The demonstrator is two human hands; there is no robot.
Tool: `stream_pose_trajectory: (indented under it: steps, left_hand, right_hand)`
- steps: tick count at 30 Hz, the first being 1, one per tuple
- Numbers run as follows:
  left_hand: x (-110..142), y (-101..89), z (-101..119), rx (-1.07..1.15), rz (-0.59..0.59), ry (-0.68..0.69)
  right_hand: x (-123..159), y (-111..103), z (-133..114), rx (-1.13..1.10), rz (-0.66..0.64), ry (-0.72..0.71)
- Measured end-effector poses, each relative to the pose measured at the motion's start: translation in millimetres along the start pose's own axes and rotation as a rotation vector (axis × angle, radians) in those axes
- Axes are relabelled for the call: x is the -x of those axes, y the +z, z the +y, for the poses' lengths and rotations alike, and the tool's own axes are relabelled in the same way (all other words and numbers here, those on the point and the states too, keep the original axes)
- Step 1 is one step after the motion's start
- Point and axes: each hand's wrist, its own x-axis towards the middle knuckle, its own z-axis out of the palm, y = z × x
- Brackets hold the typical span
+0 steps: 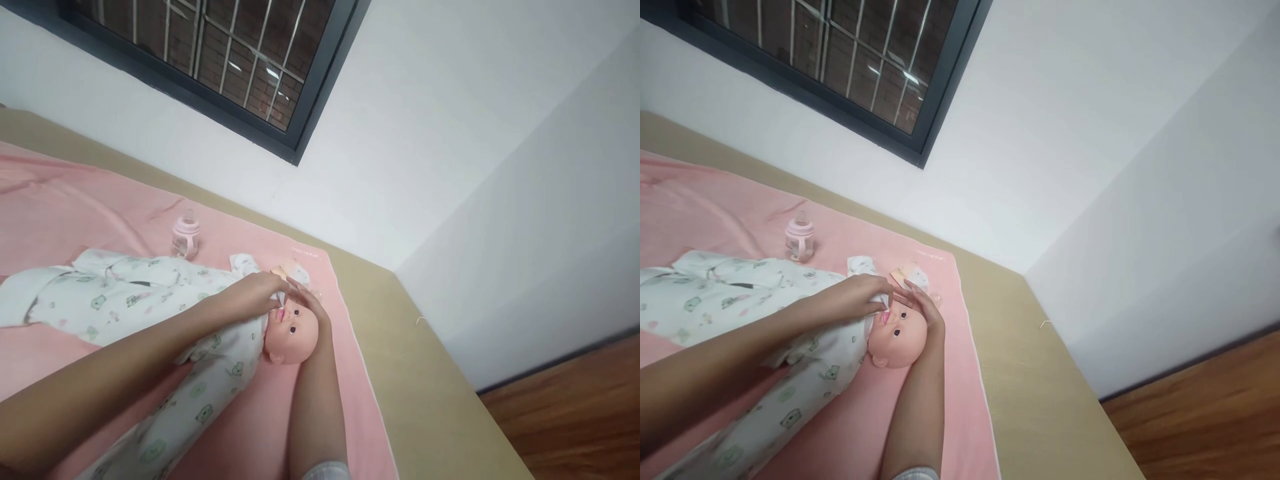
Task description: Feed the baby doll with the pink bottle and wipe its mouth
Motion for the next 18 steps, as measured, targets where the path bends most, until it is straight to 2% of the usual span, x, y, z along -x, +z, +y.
stream_pose_trajectory:
  steps: [4,11,18]
  left_hand:
    - [-0.2,-0.8,0.6,0.022,0.025,-0.001]
    - [1.9,0.2,2.8,0.152,0.017,0.11]
    - [1.2,0.9,8.8,0.11,-0.013,0.063]
  right_hand:
    - [-0.9,2.6,-2.3,-0.025,0.013,0.012]
    - [6.4,7.2,-5.8,-0.048,0.009,0.022]
    - [-2.2,-0.2,-2.4,-0.026,-0.02,0.011]
